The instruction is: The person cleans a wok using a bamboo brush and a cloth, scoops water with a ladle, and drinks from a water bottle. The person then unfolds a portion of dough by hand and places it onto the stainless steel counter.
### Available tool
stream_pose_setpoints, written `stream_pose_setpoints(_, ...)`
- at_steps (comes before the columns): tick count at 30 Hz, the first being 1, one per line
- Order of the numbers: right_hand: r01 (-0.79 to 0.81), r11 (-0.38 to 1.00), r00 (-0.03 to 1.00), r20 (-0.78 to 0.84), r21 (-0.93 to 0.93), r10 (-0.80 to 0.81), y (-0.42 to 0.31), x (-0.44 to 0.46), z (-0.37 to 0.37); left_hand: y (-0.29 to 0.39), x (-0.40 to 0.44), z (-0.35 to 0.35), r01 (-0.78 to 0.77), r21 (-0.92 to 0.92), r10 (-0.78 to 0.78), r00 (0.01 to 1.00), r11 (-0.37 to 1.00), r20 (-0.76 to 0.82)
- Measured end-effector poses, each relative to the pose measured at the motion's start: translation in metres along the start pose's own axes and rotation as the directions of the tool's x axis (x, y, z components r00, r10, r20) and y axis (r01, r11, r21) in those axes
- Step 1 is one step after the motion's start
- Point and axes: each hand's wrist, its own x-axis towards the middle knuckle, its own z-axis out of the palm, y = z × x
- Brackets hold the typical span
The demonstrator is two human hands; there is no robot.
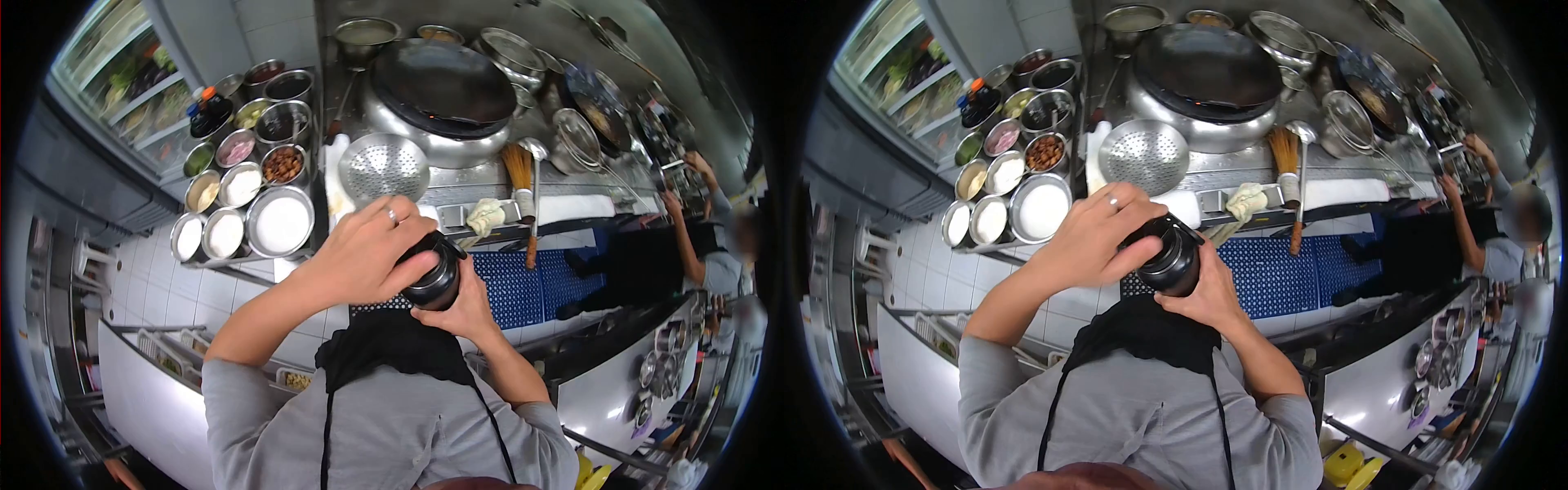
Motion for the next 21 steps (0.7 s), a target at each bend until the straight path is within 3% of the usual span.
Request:
stream_pose_setpoints(3, -0.078, 0.994, 0.997, 0.015, 0.075, 0.077, 0.0, 0.0, -0.009, 0.004, 0.002, -0.013, -0.112, -0.268, 0.146, 0.983, 0.957, 0.111)
stream_pose_setpoints(4, -0.088, 0.993, 0.996, 0.019, 0.084, 0.087, 0.0, 0.001, -0.011, 0.003, 0.003, -0.016, -0.111, -0.275, 0.162, 0.972, 0.955, 0.17)
stream_pose_setpoints(8, -0.071, 0.99, 0.997, 0.013, 0.123, 0.07, 0.003, 0.002, -0.01, -0.006, 0.008, -0.004, -0.159, -0.19, 0.188, 0.97, 0.969, 0.151)
stream_pose_setpoints(11, -0.101, 0.989, 0.995, 0.019, 0.107, 0.099, 0.007, -0.003, -0.007, -0.004, 0.011, 0.001, -0.101, -0.156, 0.125, 0.981, 0.983, 0.148)
stream_pose_setpoints(12, -0.106, 0.988, 0.994, 0.027, 0.112, 0.103, 0.007, -0.004, -0.006, -0.002, 0.015, 0.006, -0.165, -0.019, 0.166, 0.985, 0.986, 0.056)
stream_pose_setpoints(15, -0.095, 0.989, 0.995, 0.039, 0.114, 0.091, -0.001, -0.008, -0.005, 0.001, 0.014, 0.017, 0.059, 0.158, -0.06, 0.998, 0.986, 0.007)
stream_pose_setpoints(16, -0.093, 0.991, 0.995, 0.043, 0.095, 0.089, -0.002, -0.01, -0.004, 0.002, 0.018, 0.017, 0.062, 0.258, -0.048, 0.997, 0.964, -0.06)
stream_pose_setpoints(19, -0.085, 0.993, 0.996, 0.024, 0.086, 0.083, 0.004, -0.012, -0.004, 0.01, 0.03, 0.012, 0.108, 0.352, -0.103, 0.994, 0.93, -0.031)
stream_pose_setpoints(21, -0.073, 0.994, 0.997, -0.006, 0.076, 0.074, 0.01, -0.013, -0.004, 0.01, 0.034, 0.023, 0.051, 0.309, -0.015, 0.993, 0.95, -0.119)
